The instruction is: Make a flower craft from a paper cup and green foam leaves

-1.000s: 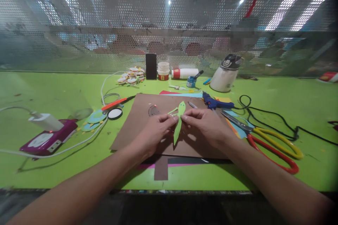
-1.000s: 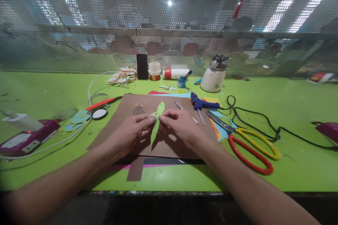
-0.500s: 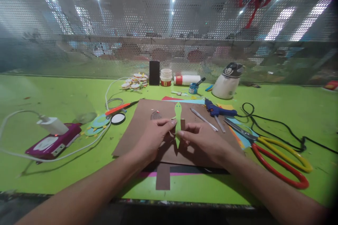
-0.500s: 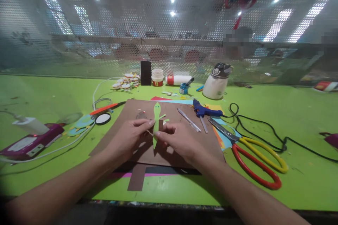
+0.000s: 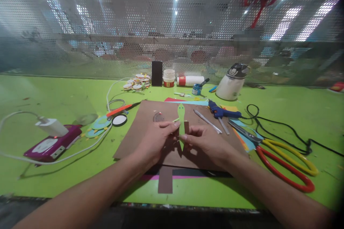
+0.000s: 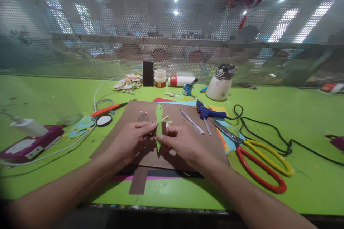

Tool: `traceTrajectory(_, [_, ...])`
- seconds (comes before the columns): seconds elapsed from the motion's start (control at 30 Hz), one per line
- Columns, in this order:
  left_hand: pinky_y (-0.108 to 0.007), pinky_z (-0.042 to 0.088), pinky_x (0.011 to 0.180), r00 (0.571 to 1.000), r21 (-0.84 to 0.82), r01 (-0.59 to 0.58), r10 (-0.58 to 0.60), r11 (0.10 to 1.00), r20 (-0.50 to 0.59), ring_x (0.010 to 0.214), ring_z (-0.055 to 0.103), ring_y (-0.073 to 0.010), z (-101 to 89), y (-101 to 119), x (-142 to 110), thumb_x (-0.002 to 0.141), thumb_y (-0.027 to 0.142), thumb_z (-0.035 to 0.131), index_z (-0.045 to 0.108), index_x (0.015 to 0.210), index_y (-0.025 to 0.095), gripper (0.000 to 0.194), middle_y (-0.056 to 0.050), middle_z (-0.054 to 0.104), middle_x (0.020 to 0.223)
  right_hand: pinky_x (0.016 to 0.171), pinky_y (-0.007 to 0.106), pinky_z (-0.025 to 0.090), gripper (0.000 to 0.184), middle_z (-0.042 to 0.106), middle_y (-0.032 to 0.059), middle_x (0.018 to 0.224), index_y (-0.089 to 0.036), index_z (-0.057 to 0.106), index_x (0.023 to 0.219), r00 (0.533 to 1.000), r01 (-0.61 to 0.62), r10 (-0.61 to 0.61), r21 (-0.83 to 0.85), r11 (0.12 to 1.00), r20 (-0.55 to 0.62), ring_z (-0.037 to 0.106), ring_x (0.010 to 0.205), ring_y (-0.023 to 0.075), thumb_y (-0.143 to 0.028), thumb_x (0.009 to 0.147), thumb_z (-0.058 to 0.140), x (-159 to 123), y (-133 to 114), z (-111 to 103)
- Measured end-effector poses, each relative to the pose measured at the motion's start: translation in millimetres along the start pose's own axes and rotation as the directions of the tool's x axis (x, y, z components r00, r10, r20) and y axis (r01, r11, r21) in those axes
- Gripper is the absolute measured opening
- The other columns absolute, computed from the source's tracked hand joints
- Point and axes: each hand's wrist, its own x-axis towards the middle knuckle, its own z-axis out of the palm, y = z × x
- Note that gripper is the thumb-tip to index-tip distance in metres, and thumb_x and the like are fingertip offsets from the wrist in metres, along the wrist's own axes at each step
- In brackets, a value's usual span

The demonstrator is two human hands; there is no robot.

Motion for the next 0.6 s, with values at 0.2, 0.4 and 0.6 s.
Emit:
traceTrajectory(0.2, [-0.019,0.046,0.050,1.000,-0.076,0.027,-0.026,0.997,0.012,0.050,0.059,-0.0108,5.0,4.4,-5.1,0.058,0.034,0.086,0.072,0.068,0.009,0.031,-0.005,0.064,0.055,0.066,0.033,0.045,0.024,0.067,0.0036,0.071,-0.019,0.070,0.084,1.000,-0.018,0.019,0.008,1.000,-0.001,0.059,0.067,0.0165,-0.041,0.076,0.071,2.2,6.2,-1.9])
traceTrajectory(0.4, [-0.019,0.047,0.050,1.000,-0.090,0.023,-0.022,0.996,0.007,0.050,0.059,-0.0108,5.6,4.3,-4.7,0.060,0.034,0.085,0.073,0.067,0.008,0.030,-0.006,0.066,0.056,0.066,0.033,0.045,0.025,0.064,0.0020,0.065,-0.019,0.068,0.078,0.999,-0.035,0.035,0.000,0.999,-0.007,0.057,0.064,0.0153,-0.043,0.073,0.073,2.5,5.1,-2.0])
traceTrajectory(0.6, [-0.017,0.043,0.047,1.000,-0.095,0.022,-0.024,0.995,-0.020,0.048,0.057,-0.0088,7.8,5.1,-5.6,0.054,0.030,0.088,0.070,0.061,0.009,0.028,-0.004,0.064,0.053,0.065,0.031,0.044,0.029,0.062,0.0008,0.063,-0.018,0.068,0.076,0.999,-0.044,0.044,0.000,0.999,-0.031,0.055,0.063,0.0145,-0.045,0.071,0.075,1.4,3.3,-0.3])
